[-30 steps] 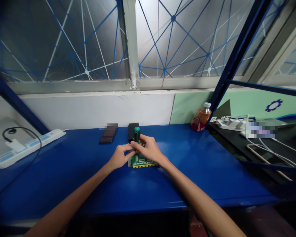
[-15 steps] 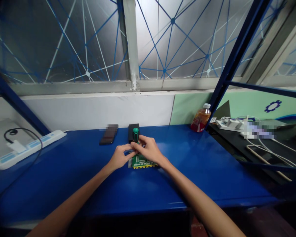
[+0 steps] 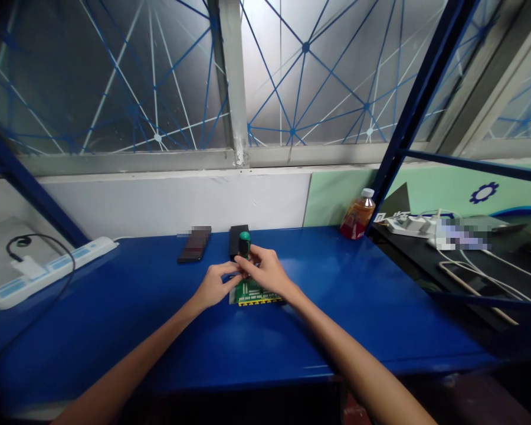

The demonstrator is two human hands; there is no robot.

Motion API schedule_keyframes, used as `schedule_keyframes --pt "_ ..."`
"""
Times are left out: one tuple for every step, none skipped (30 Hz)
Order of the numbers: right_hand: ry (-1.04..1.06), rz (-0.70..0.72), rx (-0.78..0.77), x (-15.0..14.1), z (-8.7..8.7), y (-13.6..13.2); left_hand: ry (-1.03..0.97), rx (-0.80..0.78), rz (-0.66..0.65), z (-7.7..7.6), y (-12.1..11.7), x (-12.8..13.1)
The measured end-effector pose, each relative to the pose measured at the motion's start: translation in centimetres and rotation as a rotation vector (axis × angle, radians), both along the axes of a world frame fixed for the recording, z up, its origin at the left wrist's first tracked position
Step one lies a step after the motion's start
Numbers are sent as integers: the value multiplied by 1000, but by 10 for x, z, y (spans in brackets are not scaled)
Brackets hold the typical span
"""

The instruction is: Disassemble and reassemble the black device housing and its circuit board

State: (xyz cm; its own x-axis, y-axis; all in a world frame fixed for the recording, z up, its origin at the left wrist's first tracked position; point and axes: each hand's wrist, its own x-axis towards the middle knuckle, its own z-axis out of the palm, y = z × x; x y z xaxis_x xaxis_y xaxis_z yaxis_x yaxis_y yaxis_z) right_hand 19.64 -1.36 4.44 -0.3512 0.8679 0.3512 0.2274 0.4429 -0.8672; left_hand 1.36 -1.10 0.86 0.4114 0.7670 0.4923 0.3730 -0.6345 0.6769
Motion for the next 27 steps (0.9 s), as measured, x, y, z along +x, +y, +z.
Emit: schedule_keyframes --pt "-2 -2 1 0 0 0 1 0 -1 0 0 0" --pt "-7 -9 5 0 0 0 -1 -2 7 0 0 0" --pt "-13 -16 8 0 1 0 -6 -6 22 -1 0 0" --pt "-20 -24 13 0 1 0 -12 -11 39 -1 0 0" --pt "-24 -33 17 0 1 0 -16 -18 51 -1 0 0" --pt "-27 -39 22 0 1 0 -18 -24 53 -1 0 0" --pt "-28 -40 23 0 1 0 -16 -29 45 -1 0 0" --pt "-26 -37 22 0 1 0 -11 -33 28 -1 0 0" --pt "-22 -32 19 0 1 0 -5 -35 10 -1 0 0" --pt "-18 -27 16 0 0 0 -3 -34 -3 -1 0 0" --pt "-16 -24 13 0 0 1 -4 -33 -7 -1 1 0" --pt "-16 -24 13 0 -1 1 -7 -32 -1 -2 1 0" --pt "-18 -29 15 0 -1 1 -10 -33 13 -2 1 0" --pt "-22 -34 18 0 -1 1 -11 -35 29 -3 1 0" --pt "-26 -36 21 0 -1 1 -9 -38 39 -3 1 0" --pt "-29 -36 22 0 -1 1 -4 -41 39 -2 1 0" --pt "-29 -33 22 0 0 1 0 -41 29 -2 1 0" --pt "-27 -28 20 1 0 1 3 -39 11 -1 0 0" --pt "-24 -22 16 1 1 1 3 -36 -9 0 0 0" --pt "-21 -18 14 1 1 0 1 -34 -22 1 0 0" --pt "-21 -17 12 1 1 0 -4 -32 -24 2 -1 0" --pt "-22 -19 13 1 1 0 -7 -33 -16 3 -1 0" --pt "-26 -23 14 1 1 0 -10 -34 1 3 0 0" --pt "-29 -28 17 1 1 0 -10 -37 17 2 0 0" --pt "-31 -31 19 1 0 0 -10 -39 27 1 0 0" --pt "-30 -32 20 1 0 0 -6 -41 25 1 0 0" --pt "-27 -30 20 1 0 0 -1 -42 11 -1 0 -1"
